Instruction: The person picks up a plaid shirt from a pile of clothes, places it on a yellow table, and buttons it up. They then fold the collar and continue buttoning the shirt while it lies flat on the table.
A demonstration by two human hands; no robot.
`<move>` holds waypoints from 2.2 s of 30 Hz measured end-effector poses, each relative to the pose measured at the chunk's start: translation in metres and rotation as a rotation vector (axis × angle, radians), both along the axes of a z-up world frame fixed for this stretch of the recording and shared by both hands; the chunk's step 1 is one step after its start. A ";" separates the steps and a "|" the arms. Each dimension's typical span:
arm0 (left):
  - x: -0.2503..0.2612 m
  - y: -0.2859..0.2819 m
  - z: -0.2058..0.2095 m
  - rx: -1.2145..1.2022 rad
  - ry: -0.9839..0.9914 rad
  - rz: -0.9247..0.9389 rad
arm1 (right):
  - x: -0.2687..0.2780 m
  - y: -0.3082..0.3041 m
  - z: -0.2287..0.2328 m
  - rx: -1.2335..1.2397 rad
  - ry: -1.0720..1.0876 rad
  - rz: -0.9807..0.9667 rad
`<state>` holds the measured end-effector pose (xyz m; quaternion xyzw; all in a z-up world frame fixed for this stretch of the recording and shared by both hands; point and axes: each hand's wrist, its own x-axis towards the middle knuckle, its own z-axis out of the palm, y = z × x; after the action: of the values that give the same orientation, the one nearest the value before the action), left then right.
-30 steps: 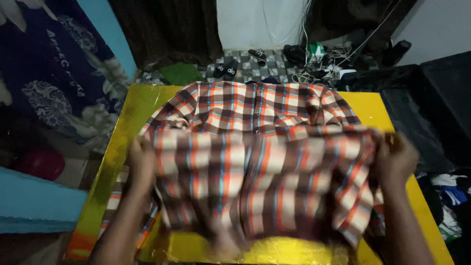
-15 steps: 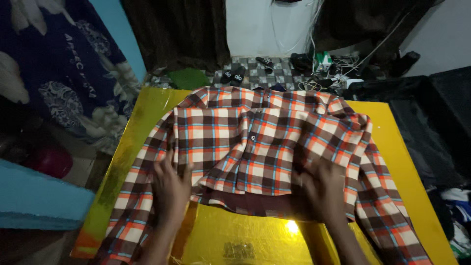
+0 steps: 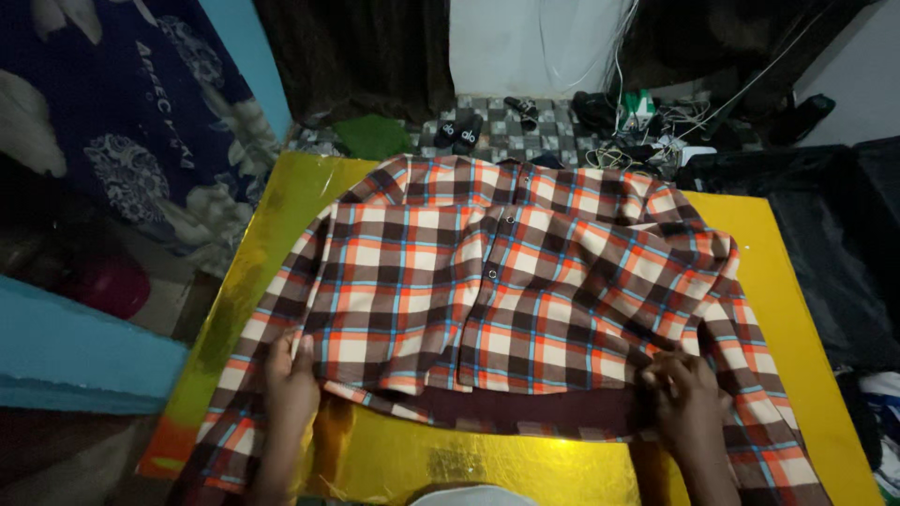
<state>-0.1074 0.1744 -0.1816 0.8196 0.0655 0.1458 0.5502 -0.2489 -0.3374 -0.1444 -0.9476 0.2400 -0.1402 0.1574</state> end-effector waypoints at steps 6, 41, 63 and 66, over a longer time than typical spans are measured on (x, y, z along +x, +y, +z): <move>-0.038 -0.012 0.027 0.005 0.265 0.064 | 0.010 0.070 0.033 -0.145 -0.186 0.446; -0.074 -0.169 0.095 0.107 -0.100 -0.833 | 0.017 0.178 0.070 -0.131 0.090 0.439; -0.062 -0.180 0.054 0.188 -0.062 -0.783 | 0.002 0.142 0.002 0.969 -0.035 0.187; -0.061 -0.182 0.053 0.152 -0.119 -0.767 | 0.000 0.142 0.005 0.920 -0.078 0.265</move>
<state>-0.1682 -0.0074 -0.1288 0.8131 -0.2887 -0.0187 0.5051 -0.2490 -0.1957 -0.1398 -0.7961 0.1481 -0.0335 0.5858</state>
